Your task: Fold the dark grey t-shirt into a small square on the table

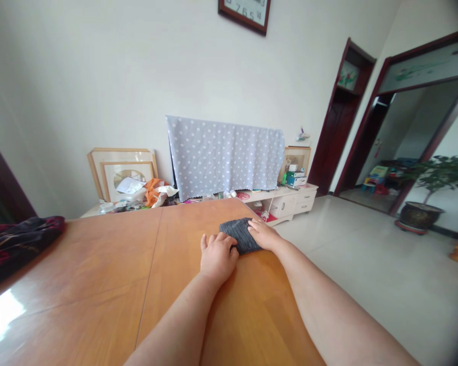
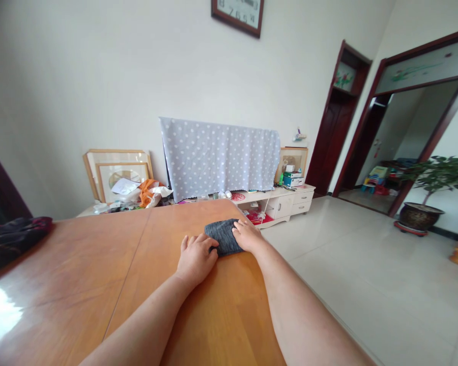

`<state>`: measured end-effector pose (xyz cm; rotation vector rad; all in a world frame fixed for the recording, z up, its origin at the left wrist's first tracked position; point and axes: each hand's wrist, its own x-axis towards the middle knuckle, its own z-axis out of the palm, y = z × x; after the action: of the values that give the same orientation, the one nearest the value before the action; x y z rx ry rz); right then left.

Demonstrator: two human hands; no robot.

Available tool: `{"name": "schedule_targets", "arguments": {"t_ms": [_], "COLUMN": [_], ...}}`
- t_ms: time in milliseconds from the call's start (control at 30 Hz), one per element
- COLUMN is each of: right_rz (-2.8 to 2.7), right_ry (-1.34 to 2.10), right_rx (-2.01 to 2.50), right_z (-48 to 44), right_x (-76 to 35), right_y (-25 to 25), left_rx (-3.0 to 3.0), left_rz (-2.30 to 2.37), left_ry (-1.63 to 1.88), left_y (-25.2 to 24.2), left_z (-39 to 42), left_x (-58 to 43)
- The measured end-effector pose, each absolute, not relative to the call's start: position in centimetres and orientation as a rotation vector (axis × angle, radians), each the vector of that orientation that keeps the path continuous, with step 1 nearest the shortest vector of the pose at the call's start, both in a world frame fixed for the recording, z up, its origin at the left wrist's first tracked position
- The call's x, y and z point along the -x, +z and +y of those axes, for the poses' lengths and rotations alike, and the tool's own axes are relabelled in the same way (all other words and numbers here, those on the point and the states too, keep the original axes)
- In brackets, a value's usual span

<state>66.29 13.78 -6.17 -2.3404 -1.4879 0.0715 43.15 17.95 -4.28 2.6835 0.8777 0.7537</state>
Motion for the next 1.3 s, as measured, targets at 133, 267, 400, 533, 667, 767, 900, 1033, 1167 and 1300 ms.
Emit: {"name": "schedule_targets", "arguments": {"t_ms": [133,267,400,533,667,767,900,1033,1167,1300], "right_rz": [-1.453,-1.387,-1.485,-1.751,-1.78,-1.785,-1.888,-1.761,-1.588,-1.549], "right_ry": [0.146,0.156,-0.098,-0.122,-0.036,-0.054,0.056,0.045,-0.07,-0.006], "right_rx": [2.374,2.427,2.374,2.292,2.345,2.338,2.284,2.281,2.329,2.37], "right_z": [13.2,12.7,13.1,14.2,14.6,14.2,14.1,14.3,13.9,13.7], "right_x": [-66.9,-66.7,-65.1,-63.3,-62.6,-62.0,-60.9,-61.1,-63.0,-64.4], "right_y": [-6.3,-5.8,-4.7,-4.3,-4.4,-4.1,-3.6,-3.5,-4.0,-5.1], "left_rx": [-2.69,-2.689,-2.688,-2.681,-2.665,-2.658,-2.646,-2.631,-2.594,-2.571], "left_rz": [0.907,0.899,0.901,0.912,0.924,0.929,0.917,0.914,0.927,0.912], "left_ry": [0.719,0.707,0.708,0.71,0.689,0.691,0.711,0.728,0.729,0.736], "left_y": [-4.3,-4.3,-4.4,-4.6,-4.6,-4.6,-4.6,-4.8,-5.0,-5.1], "left_z": [18.1,18.1,18.1,18.2,18.2,18.1,18.1,18.3,18.5,18.7], "left_x": [-43.1,-43.1,-43.2,-43.3,-43.3,-43.3,-43.3,-43.3,-43.4,-43.4]}}
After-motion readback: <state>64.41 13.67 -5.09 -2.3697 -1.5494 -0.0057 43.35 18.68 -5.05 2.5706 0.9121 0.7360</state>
